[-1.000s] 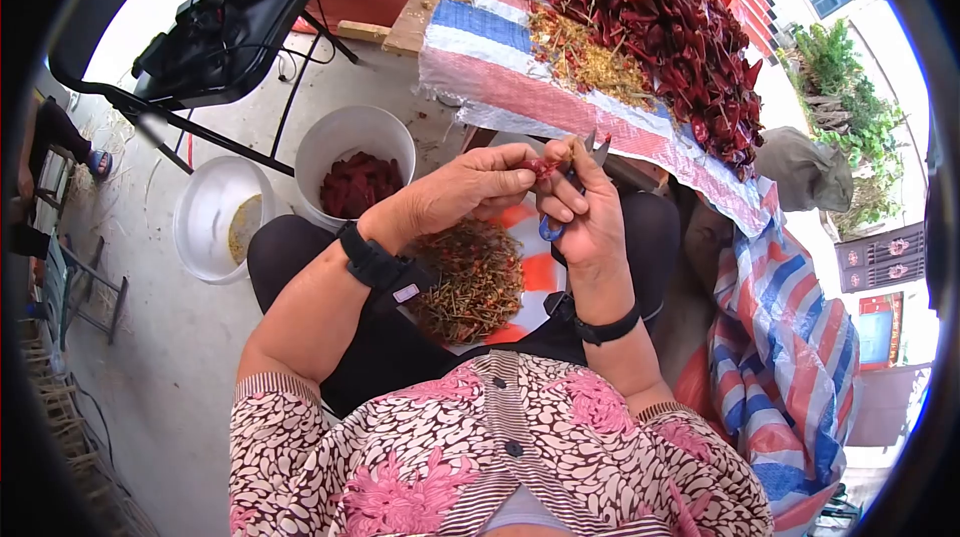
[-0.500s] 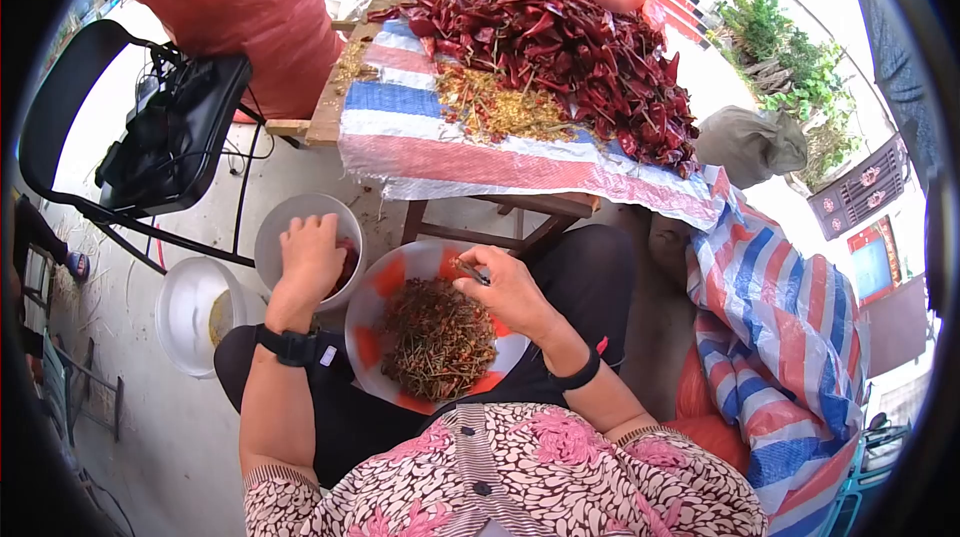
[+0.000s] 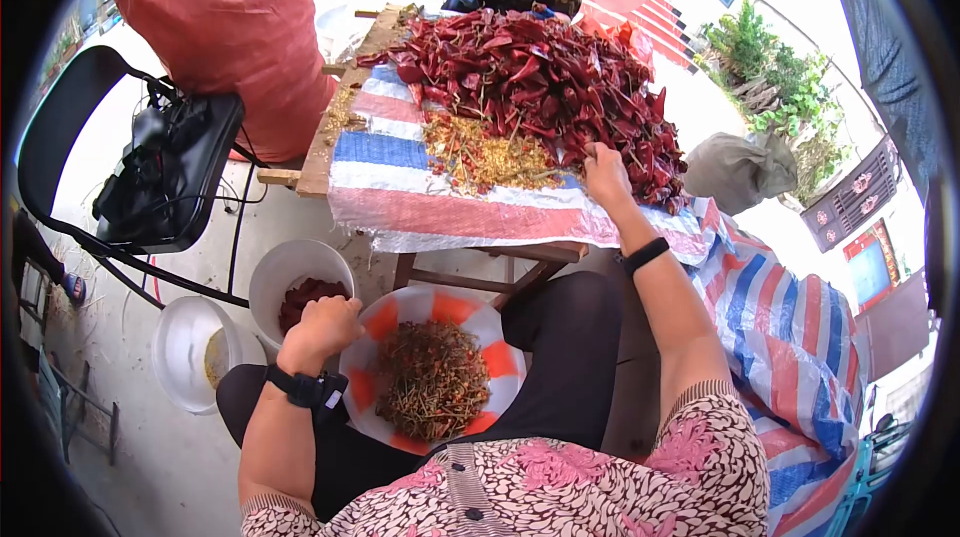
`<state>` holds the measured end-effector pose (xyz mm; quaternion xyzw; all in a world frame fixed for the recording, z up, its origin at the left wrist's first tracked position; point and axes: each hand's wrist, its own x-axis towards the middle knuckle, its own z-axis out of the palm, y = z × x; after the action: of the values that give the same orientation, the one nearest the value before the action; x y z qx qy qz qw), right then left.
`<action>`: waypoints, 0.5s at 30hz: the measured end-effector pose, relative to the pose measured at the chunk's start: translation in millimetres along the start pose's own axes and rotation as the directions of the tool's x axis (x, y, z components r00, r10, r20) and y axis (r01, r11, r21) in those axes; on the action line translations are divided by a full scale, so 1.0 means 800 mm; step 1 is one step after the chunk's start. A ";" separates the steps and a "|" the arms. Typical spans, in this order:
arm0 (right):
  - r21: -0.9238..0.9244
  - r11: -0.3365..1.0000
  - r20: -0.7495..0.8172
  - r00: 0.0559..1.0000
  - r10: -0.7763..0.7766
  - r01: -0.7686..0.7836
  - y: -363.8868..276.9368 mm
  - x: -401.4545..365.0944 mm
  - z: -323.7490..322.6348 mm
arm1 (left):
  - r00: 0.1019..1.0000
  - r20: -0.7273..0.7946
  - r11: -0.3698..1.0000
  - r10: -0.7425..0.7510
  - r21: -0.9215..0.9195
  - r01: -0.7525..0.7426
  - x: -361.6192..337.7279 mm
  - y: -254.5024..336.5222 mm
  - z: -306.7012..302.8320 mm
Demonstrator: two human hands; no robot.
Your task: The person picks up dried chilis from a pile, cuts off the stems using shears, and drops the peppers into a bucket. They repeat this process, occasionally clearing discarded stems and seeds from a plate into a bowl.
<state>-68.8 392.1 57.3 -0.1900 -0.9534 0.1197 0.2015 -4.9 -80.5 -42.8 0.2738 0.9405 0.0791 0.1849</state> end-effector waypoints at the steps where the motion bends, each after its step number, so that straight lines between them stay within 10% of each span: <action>1: 0.085 0.996 -0.080 0.997 -0.011 0.017 0.018 0.032 0.012 | 1.000 0.008 1.000 0.013 0.002 -0.013 0.005 -0.001 0.004; 7: 0.627 0.749 0.038 0.969 0.245 -0.214 0.001 0.118 0.001 | 0.996 0.067 0.998 0.062 -0.031 -0.060 0.011 0.014 -0.013; 15: 0.534 0.782 0.334 0.930 0.155 -0.322 -0.020 0.166 0.055 | 0.991 -0.051 0.992 0.120 -0.031 -0.122 0.023 0.008 0.005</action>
<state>-205.1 425.9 68.2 -0.2213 -0.8574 0.4537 0.0998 -15.0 -65.1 -50.9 0.3252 0.9250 0.1126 0.1613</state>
